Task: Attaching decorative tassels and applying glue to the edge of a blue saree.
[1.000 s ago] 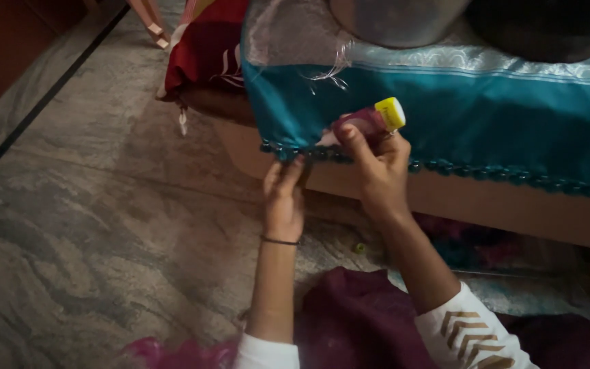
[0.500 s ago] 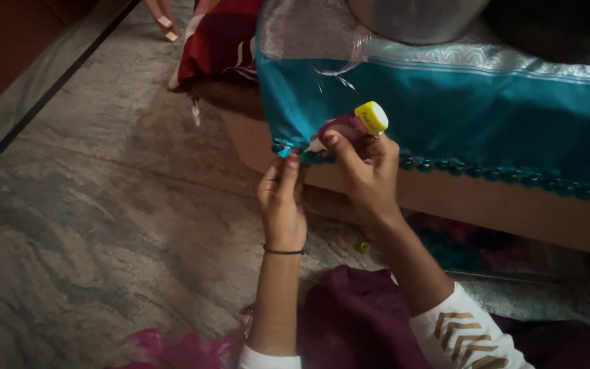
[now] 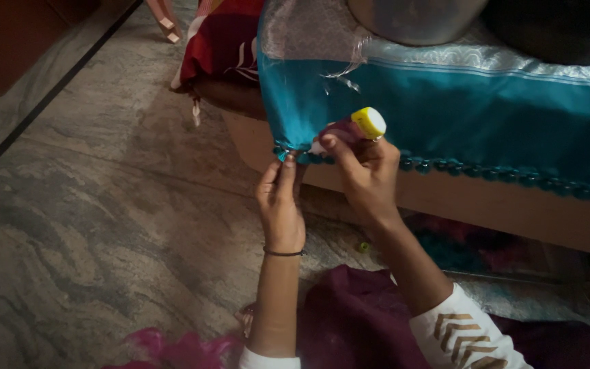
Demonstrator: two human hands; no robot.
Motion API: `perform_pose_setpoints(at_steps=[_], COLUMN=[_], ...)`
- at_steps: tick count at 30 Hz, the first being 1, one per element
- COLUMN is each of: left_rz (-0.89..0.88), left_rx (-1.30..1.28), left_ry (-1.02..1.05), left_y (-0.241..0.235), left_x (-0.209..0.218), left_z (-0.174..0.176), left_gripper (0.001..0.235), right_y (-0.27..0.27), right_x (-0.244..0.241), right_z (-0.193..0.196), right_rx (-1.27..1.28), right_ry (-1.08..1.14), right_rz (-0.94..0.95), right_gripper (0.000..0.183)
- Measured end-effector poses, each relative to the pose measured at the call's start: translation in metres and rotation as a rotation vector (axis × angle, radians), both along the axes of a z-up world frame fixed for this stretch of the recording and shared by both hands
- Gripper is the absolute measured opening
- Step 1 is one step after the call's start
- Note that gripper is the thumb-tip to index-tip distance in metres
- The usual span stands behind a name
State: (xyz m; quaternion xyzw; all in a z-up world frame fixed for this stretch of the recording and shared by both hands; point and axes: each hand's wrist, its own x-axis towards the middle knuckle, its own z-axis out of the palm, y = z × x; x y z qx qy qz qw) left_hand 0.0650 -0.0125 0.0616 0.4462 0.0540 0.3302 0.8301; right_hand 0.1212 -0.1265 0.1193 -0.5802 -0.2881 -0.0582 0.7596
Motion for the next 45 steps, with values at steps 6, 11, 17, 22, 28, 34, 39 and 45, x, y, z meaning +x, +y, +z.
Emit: perform_pose_setpoints(at_steps=[6, 11, 17, 22, 28, 34, 39, 45], left_rz=[0.052, 0.086, 0.091, 0.101, 0.097, -0.015, -0.231, -0.123], left_rx=[0.111, 0.17, 0.173, 0.196, 0.202, -0.009, -0.315, -0.113], left_ry=[-0.011, -0.028, 0.001, 0.011, 0.024, -0.035, -0.176, -0.147], left_y=[0.003, 0.0, 0.001, -0.001, -0.001, 0.001, -0.018, -0.028], left_x=[-0.003, -0.008, -0.008, -0.012, -0.014, -0.005, 0.0, 0.0], left_z=[0.001, 0.013, 0.01, 0.016, 0.02, 0.003, 0.019, 0.002], left_gripper=[0.022, 0.022, 0.022, 0.022, 0.022, 0.02, 0.031, 0.042], right_y=[0.001, 0.012, 0.015, 0.013, 0.012, 0.0, -0.023, -0.037], right_x=[-0.001, -0.008, -0.01, -0.009, -0.009, -0.004, 0.004, -0.001], right_z=[0.005, 0.017, 0.018, 0.017, 0.014, 0.013, 0.013, -0.004], right_rx=[-0.008, 0.058, 0.01, -0.005, -0.017, 0.067, 0.245, 0.082], right_ry=[0.042, 0.004, -0.015, -0.046, -0.087, 0.069, 0.201, 0.115], right_rz=[-0.038, 0.113, 0.09, 0.069, 0.059, 0.05, 0.078, -0.033], right_gripper=[0.019, 0.016, 0.016, 0.017, 0.017, 0.023, 0.024, 0.021])
